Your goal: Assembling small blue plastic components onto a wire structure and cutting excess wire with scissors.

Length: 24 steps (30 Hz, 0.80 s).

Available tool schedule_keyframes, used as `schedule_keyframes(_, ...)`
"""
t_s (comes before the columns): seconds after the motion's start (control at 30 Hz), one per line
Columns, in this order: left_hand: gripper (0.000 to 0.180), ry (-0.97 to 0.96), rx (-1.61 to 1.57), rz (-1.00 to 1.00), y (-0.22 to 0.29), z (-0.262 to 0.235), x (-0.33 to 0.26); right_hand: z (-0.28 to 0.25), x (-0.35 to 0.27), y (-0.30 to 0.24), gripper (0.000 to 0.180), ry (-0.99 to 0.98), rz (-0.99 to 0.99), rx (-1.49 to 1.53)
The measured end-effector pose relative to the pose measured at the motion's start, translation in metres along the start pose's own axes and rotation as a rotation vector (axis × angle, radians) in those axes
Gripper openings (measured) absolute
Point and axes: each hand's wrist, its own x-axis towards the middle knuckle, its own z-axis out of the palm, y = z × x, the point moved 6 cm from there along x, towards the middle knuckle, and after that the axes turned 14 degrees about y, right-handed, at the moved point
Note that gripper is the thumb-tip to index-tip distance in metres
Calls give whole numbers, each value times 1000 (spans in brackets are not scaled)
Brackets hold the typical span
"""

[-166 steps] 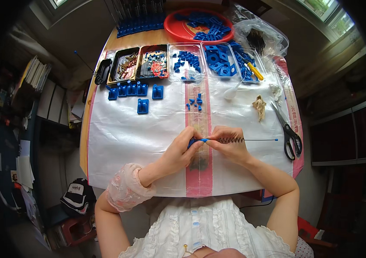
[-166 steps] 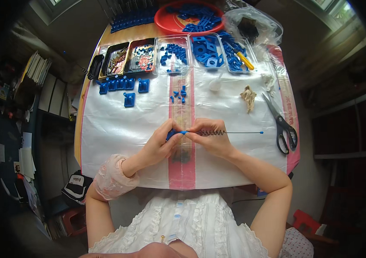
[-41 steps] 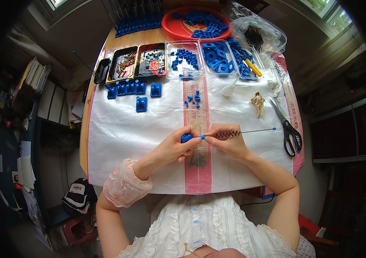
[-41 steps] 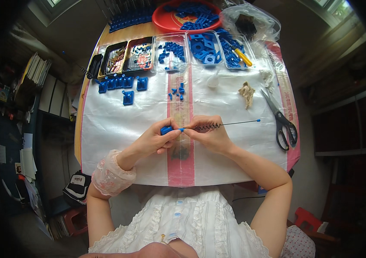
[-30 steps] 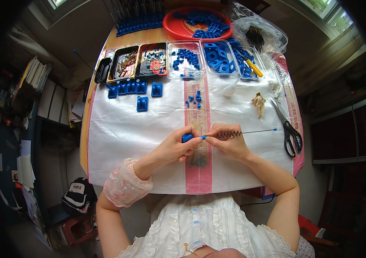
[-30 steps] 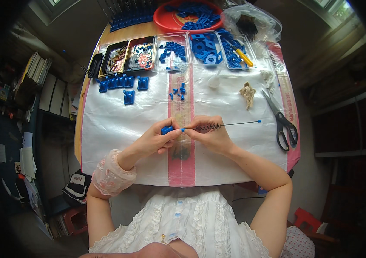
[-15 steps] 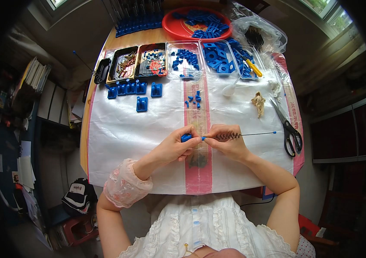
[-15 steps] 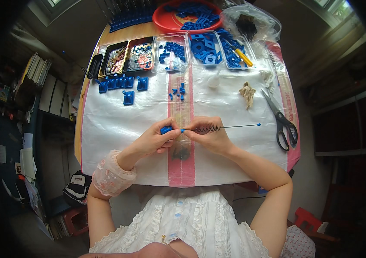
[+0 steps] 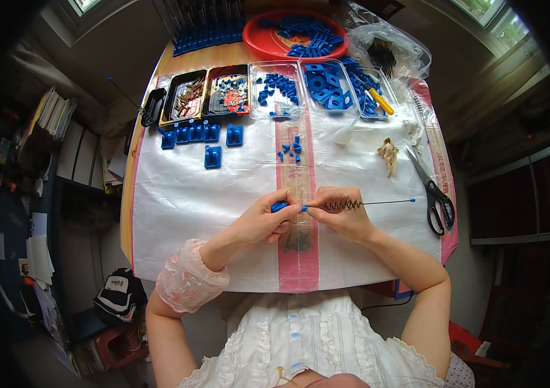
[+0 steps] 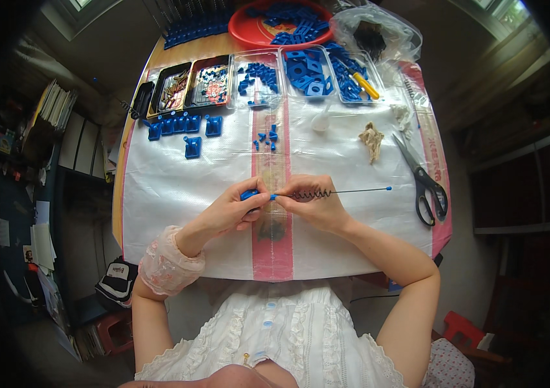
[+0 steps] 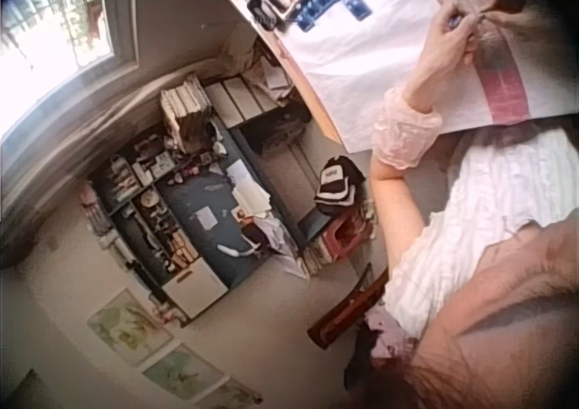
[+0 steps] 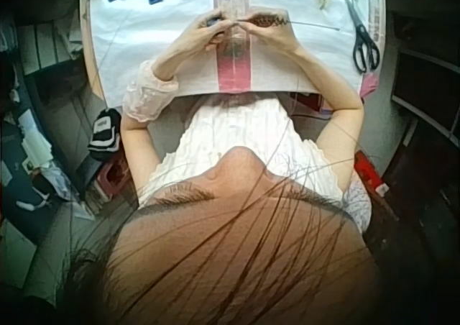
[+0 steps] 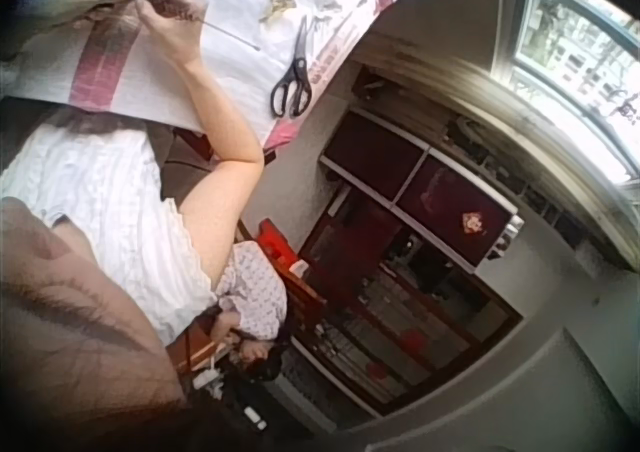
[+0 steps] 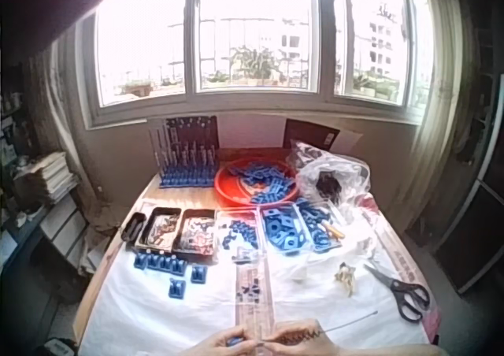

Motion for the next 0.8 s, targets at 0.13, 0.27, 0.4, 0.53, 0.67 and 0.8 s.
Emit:
schedule_keyframes(0.13,18,18,29,0,1,1,0,0,1,0,6,-13,-22,-39)
schedule_keyframes(0.27,18,14,30,5,1,0,-1,0,0,0,6,-2,-18,-21)
schedule_keyframes(0.4,17,-2,-35,-28,-5,-1,2,0,1,0,6,10,8,-14)
schedule_keyframes(0.53,17,-8,-223,-66,5,4,1,-4,1,8,6,12,-4,3)
schedule_keyframes(0.67,17,-15,-260,-40,2,2,0,-2,1,7,7,4,49,13)
schedule_keyframes(0.8,16,-18,-250,-34,-3,0,4,-2,1,9,6,4,29,8)
